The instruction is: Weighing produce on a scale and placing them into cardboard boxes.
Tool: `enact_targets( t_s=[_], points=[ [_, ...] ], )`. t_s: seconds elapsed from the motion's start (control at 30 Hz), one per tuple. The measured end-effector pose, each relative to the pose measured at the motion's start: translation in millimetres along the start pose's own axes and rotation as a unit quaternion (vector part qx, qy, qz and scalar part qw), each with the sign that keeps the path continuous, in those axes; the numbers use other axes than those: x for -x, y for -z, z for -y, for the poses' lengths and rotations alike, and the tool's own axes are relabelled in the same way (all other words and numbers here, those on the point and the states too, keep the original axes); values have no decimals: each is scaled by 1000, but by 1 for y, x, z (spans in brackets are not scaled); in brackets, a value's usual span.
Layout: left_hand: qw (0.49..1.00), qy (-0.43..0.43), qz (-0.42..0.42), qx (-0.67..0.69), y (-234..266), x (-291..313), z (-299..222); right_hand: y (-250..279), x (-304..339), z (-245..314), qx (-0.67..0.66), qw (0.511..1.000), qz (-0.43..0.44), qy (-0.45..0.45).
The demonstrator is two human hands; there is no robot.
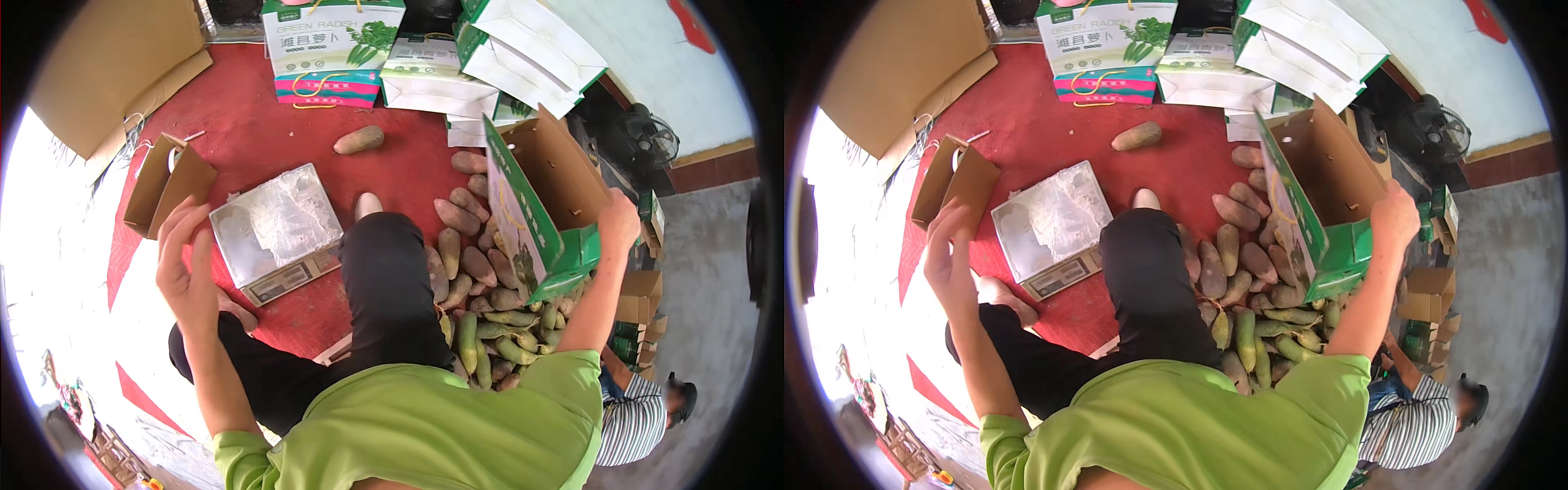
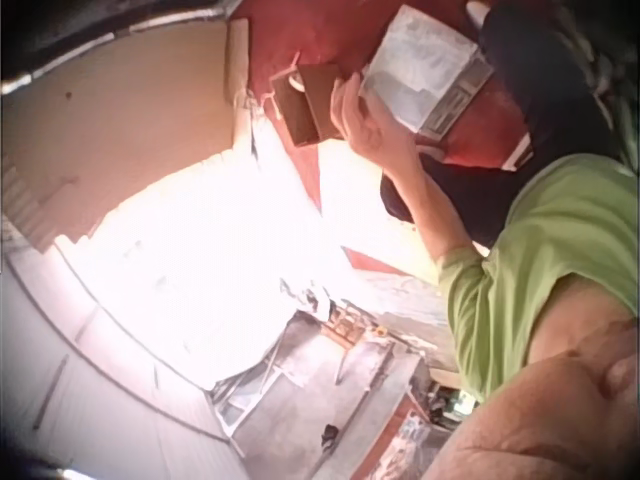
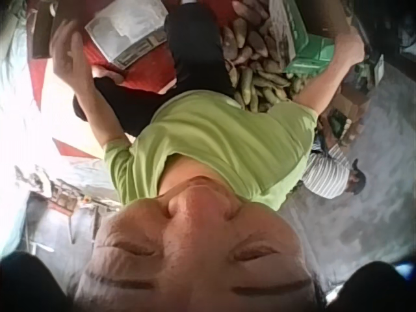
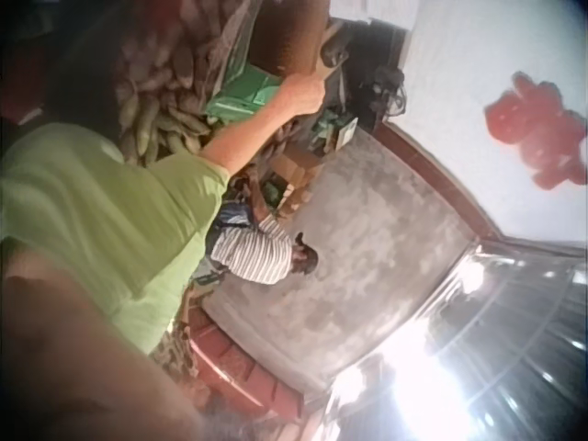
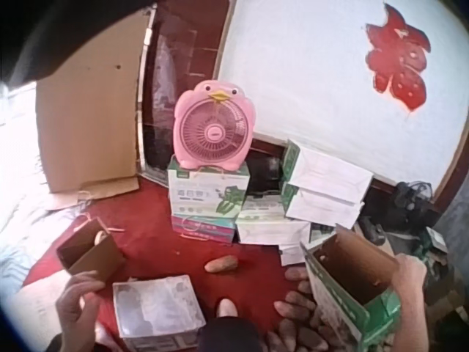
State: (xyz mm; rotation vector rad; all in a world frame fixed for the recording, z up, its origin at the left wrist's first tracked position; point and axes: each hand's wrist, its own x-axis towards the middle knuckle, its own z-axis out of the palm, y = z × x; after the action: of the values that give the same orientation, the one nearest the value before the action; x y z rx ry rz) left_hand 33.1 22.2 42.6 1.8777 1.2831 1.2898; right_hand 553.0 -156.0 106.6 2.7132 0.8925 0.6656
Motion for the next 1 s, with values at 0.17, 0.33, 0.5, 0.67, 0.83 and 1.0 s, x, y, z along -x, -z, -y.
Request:
enact_targets(
  t_s=[0.17, 0.33, 0.5, 0.67, 0.83, 1.0],
  points=[
    [998, -43, 10, -54, -15, -8, 22, 42, -3, 43, -105, 985, -76, 113],
    [973, -121, 38, -194, -9, -5, 27, 73, -14, 122, -214, 943, -140, 211],
    [945, -135, 34, -297, -8, -6, 21, 96, -9, 213, -356, 831, -182, 386],
    [910, -107, 104, -386, -1, 3, 18, 115, 5, 285, -439, 733, -194, 482],
    [902, -153, 125, -383, 3, 8, 37, 132, 15, 328, -465, 707, -121, 519],
    [908, -168, 113, -367, 16, 11, 26, 111, 28, 365, -521, 636, -56, 567]
  ],
)
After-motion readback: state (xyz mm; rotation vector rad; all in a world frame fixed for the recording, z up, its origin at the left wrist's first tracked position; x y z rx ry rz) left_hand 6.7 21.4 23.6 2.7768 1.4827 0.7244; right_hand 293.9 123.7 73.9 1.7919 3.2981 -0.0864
